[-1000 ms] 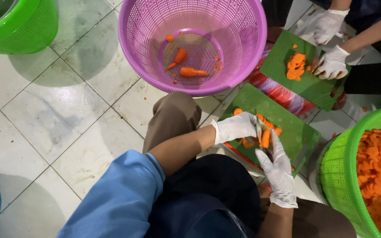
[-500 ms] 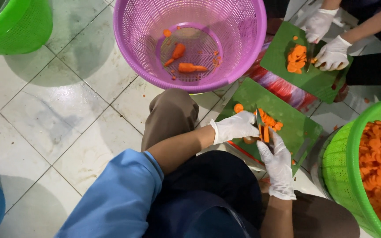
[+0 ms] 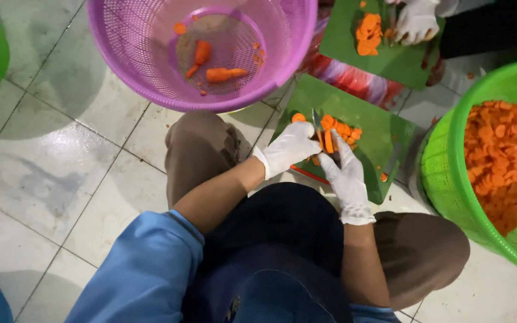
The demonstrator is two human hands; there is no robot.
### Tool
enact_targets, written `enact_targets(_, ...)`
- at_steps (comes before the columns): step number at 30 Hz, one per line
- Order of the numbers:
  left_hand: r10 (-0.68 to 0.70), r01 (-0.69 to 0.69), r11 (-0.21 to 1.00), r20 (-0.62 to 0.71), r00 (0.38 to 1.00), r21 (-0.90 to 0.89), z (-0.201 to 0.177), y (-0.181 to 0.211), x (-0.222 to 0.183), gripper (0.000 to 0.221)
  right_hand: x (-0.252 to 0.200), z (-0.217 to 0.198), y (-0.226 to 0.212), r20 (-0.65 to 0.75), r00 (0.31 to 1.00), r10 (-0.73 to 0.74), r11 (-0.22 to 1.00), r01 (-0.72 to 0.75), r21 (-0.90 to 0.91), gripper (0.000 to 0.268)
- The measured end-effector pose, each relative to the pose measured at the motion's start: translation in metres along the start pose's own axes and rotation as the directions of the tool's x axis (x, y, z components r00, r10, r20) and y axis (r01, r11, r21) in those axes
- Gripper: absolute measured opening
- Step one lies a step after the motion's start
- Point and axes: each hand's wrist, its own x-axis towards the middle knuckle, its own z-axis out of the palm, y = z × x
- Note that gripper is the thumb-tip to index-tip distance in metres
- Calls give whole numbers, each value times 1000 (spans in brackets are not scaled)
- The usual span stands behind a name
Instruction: The person sits on the floor and slices carrots into thin rounds on a green cutting board using a knife. Sliced pieces accumulate on the board and are periodically transferred into a green basket.
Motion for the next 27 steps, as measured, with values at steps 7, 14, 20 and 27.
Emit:
enact_targets(7, 52, -50, 992, 15, 999, -113, -6, -1, 2, 37, 8, 6, 17, 18, 993, 116, 939, -115, 323, 36)
enact_targets(14, 17, -13, 997, -48, 999, 79, -31, -37, 33, 31, 12, 18, -1, 172, 934, 313, 686, -348, 639, 31)
enact_targets(20, 10, 71, 845, -149, 989, 531, -10, -137, 97, 28, 24, 52, 53, 240, 823, 515, 685, -563, 462, 35)
enact_targets(27, 120, -36, 842, -122, 985, 539, -4, -142, 100, 42, 33, 35, 66, 248, 818, 519, 711, -574, 405, 31)
